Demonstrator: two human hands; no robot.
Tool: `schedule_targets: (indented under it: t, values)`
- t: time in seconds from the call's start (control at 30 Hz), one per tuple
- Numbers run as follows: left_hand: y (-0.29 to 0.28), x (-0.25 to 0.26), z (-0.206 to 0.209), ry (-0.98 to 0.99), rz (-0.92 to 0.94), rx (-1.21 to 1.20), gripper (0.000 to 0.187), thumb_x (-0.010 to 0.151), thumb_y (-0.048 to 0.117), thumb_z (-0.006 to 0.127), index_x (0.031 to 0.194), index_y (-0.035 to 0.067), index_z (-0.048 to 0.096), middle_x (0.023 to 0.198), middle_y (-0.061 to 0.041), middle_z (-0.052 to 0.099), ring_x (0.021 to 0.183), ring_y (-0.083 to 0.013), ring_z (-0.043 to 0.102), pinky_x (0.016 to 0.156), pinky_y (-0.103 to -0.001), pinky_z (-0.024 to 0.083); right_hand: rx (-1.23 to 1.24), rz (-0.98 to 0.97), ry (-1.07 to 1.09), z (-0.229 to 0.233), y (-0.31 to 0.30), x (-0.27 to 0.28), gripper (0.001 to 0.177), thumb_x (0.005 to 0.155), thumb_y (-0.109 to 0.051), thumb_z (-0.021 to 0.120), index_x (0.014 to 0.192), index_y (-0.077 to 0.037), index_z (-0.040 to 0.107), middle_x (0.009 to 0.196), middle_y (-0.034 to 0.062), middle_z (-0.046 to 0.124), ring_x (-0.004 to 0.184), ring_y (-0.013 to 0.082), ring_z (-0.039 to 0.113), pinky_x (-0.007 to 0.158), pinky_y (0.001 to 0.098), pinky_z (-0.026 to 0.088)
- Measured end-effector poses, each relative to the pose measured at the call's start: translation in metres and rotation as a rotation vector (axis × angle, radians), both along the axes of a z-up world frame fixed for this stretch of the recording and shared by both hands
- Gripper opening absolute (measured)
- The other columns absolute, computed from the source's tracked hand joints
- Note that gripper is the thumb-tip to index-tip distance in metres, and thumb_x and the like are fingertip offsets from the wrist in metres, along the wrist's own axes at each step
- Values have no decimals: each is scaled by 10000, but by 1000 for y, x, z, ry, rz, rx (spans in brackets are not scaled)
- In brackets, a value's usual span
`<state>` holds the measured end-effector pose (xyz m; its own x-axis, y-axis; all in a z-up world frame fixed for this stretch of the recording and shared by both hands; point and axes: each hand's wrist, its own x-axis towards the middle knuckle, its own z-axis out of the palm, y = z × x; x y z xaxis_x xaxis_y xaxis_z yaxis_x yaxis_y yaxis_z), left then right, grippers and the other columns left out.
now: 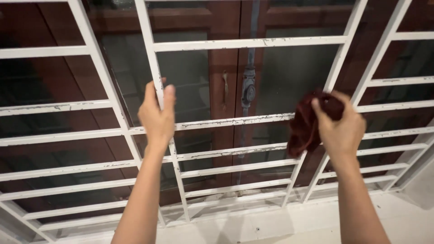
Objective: The person wipes the white metal window grilles with a dark cloth, moving systematically across horizontal and vertical bars. The person uses one hand to hold the grille steady while the other hand wipes the surface.
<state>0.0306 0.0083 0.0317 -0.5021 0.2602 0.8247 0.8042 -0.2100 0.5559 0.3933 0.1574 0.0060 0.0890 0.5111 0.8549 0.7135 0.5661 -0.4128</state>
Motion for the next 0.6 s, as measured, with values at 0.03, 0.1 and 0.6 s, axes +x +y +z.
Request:
schedule_targets:
  t: [0.03,0.1,0.6]
  values:
    - [6,6,6,-143,-120,65,415,1011,505,480,1112,125,614,746,18,632,604,-134,621,594,-303,492,180,30,-39,17,-4,-3,379,1046,-346,820,1295,-73,736,1114,196,717,1020,387,679,858,469,517]
    - [19,10,7,-286,-236,130,234,1005,388,602,973,156,607,636,54,545,479,-95,598,498,-243,514,360,66,-79,51,-4,-6,349,1075,-228,864,1344,-66,712,1203,217,662,1076,387,636,909,476,507]
    - [28,15,-1,-226,-90,295,158,1000,283,567,909,156,590,612,73,415,558,-94,442,586,-291,403,998,-790,-744,116,106,30,566,925,-783,883,1326,-390,815,1388,-205,685,1260,102,577,1100,269,404]
